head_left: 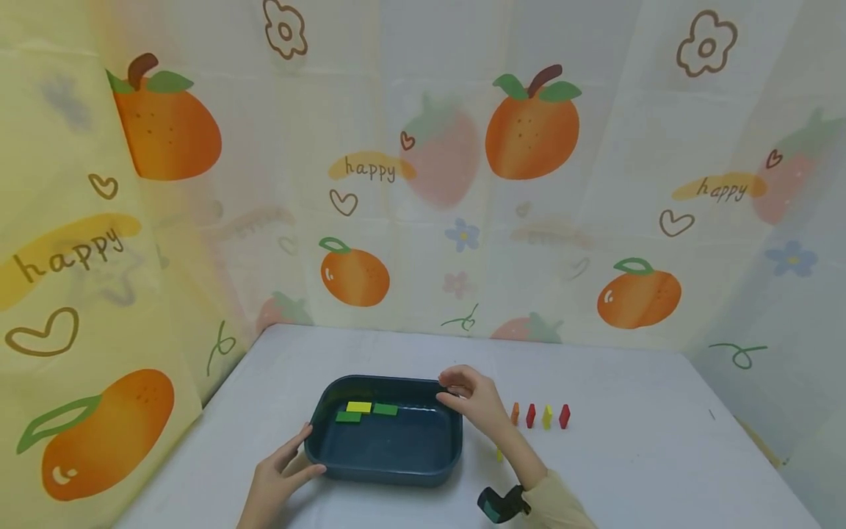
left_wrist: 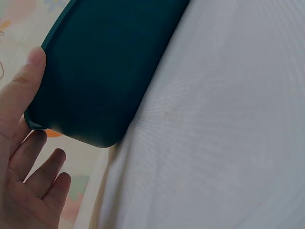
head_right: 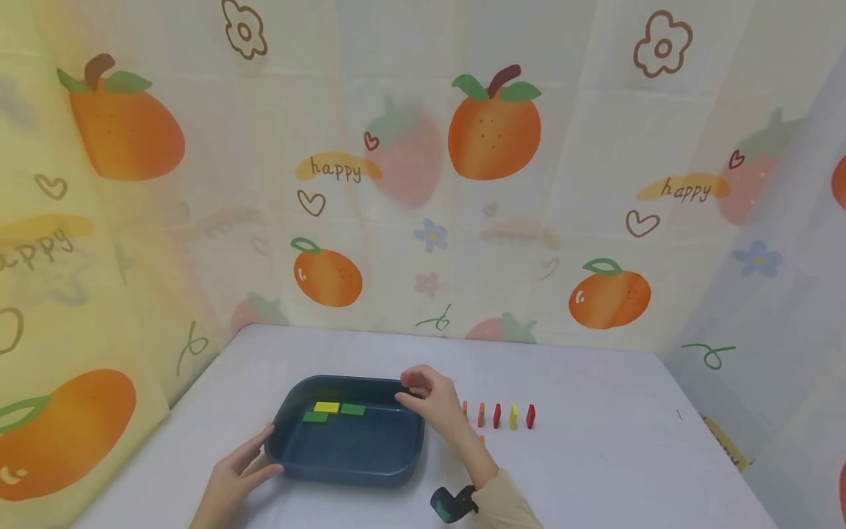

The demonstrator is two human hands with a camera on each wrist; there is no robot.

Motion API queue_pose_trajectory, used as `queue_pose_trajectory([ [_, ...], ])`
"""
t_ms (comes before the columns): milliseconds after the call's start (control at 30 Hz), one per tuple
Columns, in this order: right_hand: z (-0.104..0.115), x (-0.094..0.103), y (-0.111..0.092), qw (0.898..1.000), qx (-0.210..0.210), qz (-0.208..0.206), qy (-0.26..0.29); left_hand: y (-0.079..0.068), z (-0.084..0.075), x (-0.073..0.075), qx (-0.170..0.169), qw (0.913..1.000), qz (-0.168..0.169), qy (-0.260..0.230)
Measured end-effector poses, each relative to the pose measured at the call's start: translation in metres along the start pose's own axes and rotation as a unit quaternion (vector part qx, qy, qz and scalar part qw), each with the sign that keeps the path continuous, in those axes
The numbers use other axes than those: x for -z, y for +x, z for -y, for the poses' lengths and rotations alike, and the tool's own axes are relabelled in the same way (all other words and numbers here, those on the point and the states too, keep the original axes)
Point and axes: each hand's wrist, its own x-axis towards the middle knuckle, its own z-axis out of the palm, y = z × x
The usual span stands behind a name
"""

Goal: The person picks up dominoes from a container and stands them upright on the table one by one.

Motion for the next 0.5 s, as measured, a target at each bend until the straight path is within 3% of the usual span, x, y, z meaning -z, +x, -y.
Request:
queue_pose_trajectory([
  [500, -0.003, -0.032, 0.013, 0.999, 0.009, 0.040, -0.003, 0.001, 0.001, -0.001, -0.001, 1.0000, -0.009, 0.002],
])
